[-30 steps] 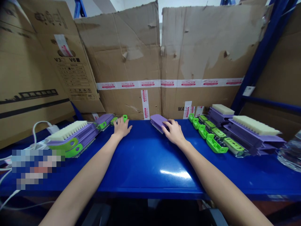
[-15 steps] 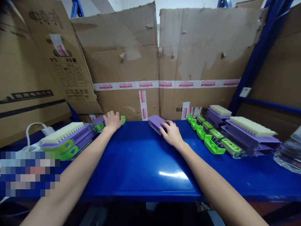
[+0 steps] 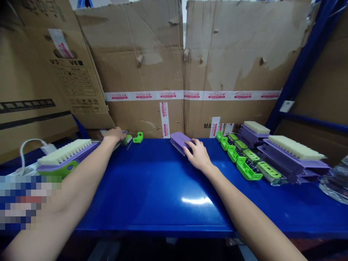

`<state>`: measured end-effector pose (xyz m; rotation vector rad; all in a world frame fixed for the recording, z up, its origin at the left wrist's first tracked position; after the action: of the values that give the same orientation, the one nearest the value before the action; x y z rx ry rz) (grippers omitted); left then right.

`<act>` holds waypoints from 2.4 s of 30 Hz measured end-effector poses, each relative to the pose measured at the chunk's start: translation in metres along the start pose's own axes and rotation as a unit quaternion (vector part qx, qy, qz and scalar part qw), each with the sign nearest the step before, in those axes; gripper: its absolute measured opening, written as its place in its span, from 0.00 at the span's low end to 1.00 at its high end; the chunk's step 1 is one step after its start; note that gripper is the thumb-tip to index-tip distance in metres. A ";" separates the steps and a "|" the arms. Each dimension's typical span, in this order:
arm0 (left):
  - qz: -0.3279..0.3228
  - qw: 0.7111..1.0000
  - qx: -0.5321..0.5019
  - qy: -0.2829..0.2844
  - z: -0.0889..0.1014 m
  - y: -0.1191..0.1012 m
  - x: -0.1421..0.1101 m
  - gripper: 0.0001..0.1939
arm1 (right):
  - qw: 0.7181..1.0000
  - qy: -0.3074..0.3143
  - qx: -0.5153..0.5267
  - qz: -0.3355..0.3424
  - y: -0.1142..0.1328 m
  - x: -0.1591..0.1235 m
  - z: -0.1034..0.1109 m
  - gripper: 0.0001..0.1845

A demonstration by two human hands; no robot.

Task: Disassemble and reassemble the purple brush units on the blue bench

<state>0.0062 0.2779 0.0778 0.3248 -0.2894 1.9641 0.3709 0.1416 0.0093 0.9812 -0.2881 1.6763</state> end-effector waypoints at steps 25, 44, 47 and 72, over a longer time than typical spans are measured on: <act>0.046 0.998 -0.021 0.030 0.011 0.007 0.004 0.44 | 1.000 0.017 -0.012 -0.010 0.002 0.000 0.002 0.23; -0.177 0.981 -0.067 -0.047 0.064 -0.086 -0.087 0.37 | 0.998 0.005 0.003 -0.059 0.003 -0.003 0.002 0.26; -0.203 0.977 -0.067 -0.009 0.045 -0.106 -0.096 0.37 | 0.999 0.007 0.006 -0.049 0.003 -0.003 0.002 0.26; -0.331 0.930 -0.153 0.036 0.056 -0.205 -0.176 0.40 | 0.980 0.060 -0.117 -0.149 0.005 0.001 0.012 0.24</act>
<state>0.2680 0.1903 0.0792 0.1195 -0.3760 1.2373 0.3720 0.1328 0.0189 0.7056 -0.2387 1.3866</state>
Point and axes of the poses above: each hand's wrist, its own x-axis towards the middle knuckle, its own z-axis out of the back of the hand, y = z × x, the point moved 2 cm from there along x, towards the middle knuckle, and after that the axes turned 10 degrees about -y, right-handed, at the moved point
